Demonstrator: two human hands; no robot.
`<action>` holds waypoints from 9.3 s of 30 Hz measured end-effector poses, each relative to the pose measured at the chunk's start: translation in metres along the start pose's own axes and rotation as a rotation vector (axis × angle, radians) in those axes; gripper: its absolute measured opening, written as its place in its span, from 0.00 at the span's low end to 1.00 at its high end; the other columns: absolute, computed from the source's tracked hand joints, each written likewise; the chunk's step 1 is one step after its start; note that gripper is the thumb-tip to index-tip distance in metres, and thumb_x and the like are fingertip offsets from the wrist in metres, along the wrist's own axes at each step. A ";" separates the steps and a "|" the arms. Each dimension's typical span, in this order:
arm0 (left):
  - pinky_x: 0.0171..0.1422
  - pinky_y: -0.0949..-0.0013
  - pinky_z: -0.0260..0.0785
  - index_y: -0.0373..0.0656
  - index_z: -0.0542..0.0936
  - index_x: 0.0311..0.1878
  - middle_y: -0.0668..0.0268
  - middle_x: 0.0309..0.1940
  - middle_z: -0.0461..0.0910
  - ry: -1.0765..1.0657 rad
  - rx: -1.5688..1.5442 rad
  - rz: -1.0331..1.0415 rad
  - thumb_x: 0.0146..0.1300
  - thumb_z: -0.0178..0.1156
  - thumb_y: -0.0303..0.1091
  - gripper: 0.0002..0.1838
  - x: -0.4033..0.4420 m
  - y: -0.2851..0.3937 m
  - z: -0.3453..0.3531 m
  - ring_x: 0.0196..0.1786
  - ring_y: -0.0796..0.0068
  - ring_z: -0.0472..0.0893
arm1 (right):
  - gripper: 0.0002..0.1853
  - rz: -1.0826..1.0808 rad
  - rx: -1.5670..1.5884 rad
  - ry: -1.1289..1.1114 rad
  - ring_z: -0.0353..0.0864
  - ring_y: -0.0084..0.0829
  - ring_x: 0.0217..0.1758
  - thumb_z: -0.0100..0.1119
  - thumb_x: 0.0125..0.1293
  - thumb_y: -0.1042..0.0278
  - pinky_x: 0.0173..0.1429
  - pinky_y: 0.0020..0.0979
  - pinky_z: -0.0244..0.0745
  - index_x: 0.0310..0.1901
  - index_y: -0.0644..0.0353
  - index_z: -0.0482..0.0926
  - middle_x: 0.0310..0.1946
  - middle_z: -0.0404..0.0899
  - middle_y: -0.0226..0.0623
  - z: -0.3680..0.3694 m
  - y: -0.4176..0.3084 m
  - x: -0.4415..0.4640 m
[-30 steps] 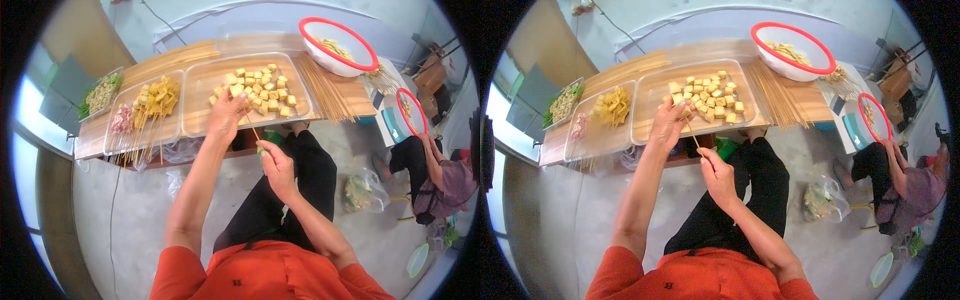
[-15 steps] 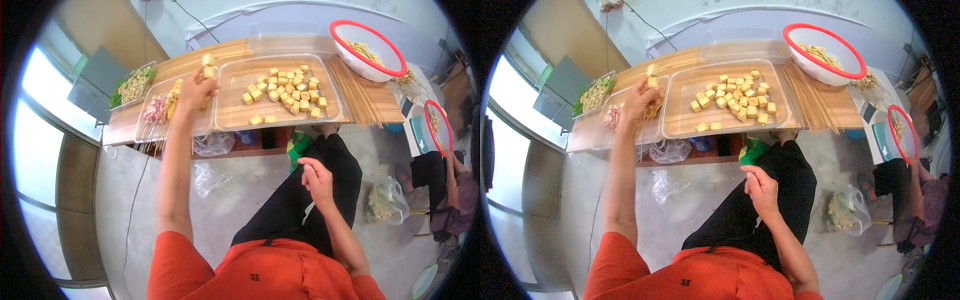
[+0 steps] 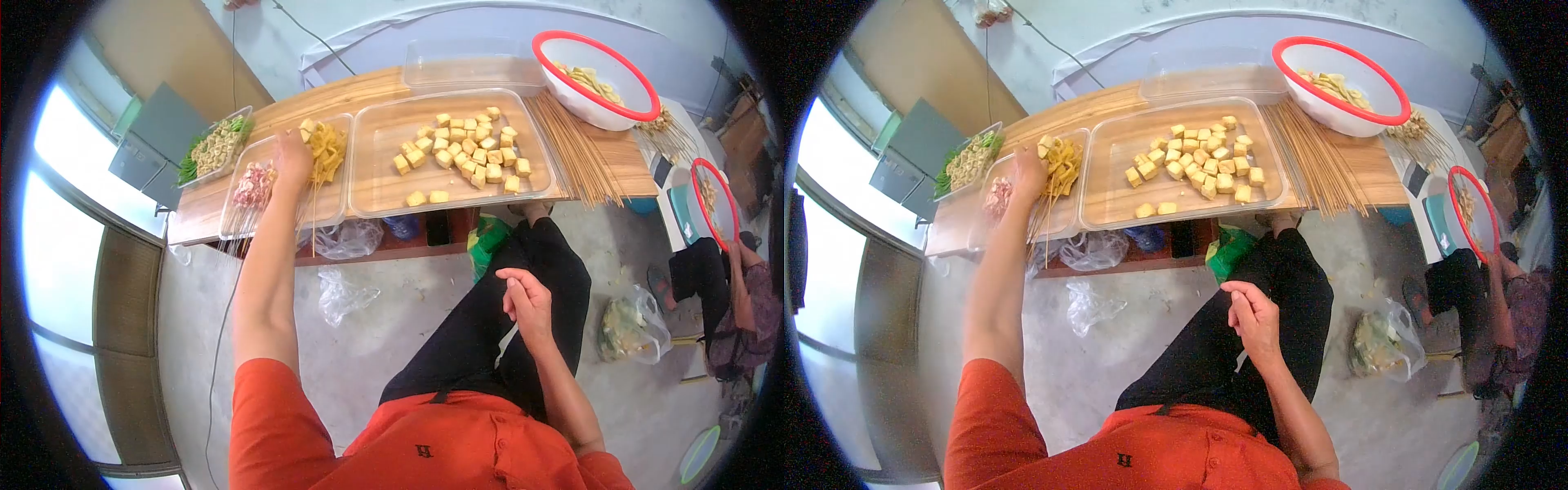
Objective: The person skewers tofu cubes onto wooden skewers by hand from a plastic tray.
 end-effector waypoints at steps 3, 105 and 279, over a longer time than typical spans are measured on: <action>0.58 0.53 0.71 0.36 0.79 0.47 0.45 0.51 0.74 -0.058 0.084 -0.036 0.59 0.58 0.31 0.14 -0.001 0.001 0.002 0.56 0.46 0.75 | 0.12 0.012 0.027 0.014 0.65 0.12 0.18 0.49 0.73 0.69 0.22 0.18 0.58 0.48 0.61 0.81 0.18 0.71 0.24 -0.001 0.004 0.000; 0.54 0.55 0.71 0.44 0.81 0.49 0.52 0.44 0.79 -0.189 -0.687 0.219 0.59 0.63 0.32 0.14 -0.082 0.219 0.034 0.50 0.52 0.78 | 0.18 0.097 0.361 -0.063 0.59 0.14 0.16 0.44 0.77 0.59 0.20 0.18 0.54 0.49 0.65 0.79 0.16 0.66 0.23 -0.015 -0.028 -0.002; 0.39 0.68 0.73 0.38 0.84 0.42 0.60 0.31 0.85 -0.373 -0.953 -0.087 0.61 0.62 0.36 0.12 -0.095 0.149 0.025 0.30 0.69 0.83 | 0.13 -0.355 0.569 0.331 0.59 0.17 0.16 0.43 0.78 0.63 0.19 0.22 0.55 0.53 0.62 0.72 0.16 0.63 0.26 -0.025 -0.071 -0.017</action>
Point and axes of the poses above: each hand's wrist, its own x-axis towards the middle knuckle, its own z-axis out of the palm, y = z × x, the point moved 6 cm from there along x, towards the middle knuckle
